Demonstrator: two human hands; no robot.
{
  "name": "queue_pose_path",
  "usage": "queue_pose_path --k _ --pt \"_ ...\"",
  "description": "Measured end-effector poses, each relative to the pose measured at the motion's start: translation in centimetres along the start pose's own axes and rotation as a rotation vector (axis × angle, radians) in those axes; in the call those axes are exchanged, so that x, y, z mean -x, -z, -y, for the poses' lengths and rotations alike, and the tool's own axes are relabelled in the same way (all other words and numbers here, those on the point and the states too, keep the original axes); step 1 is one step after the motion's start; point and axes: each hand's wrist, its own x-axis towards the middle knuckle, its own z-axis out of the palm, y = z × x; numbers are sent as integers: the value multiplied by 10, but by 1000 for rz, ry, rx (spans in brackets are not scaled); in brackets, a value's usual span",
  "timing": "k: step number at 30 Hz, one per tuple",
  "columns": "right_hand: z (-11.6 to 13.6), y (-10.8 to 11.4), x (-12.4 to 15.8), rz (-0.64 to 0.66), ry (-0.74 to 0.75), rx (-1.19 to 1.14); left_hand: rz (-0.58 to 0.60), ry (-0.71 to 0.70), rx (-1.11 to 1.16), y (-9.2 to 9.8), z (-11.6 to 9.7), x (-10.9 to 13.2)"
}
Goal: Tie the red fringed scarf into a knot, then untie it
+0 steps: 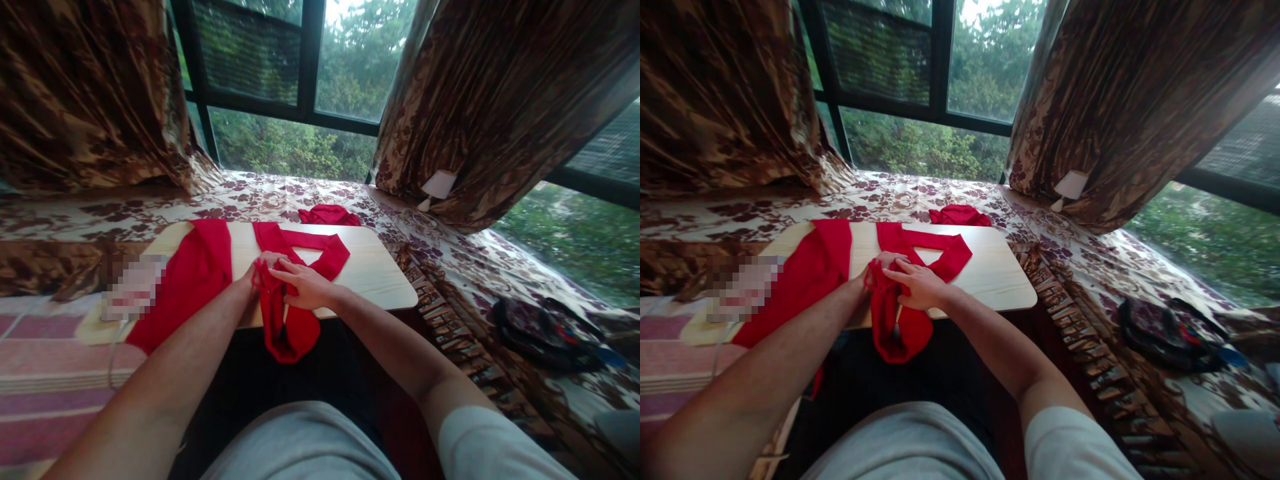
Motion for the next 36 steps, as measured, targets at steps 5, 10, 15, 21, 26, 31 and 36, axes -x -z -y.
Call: queue_pose_path --k 5,10,15,21,26,31,36 --pt "-11 -5 -5 -28 -54 19 65 -23 111 15 22 -10" --pt "-31 -2 -10 25 -99 8 41 -5 143 12 29 -21" --pt "-54 1 -18 41 -88 44 -93 -110 -58 2 32 -25" --pt "-69 1 -31 34 -113 50 -143 -94 -239 -4 37 -30" --pt "-68 0 -33 1 -123 17 -151 -69 -252 -4 35 -30" --pt "-65 2 -32 -11 -144 2 -158 -62 -257 -4 31 -31" --pt "-66 1 -32 -25 -140 -8 -170 -52 -251 -4 30 -31"
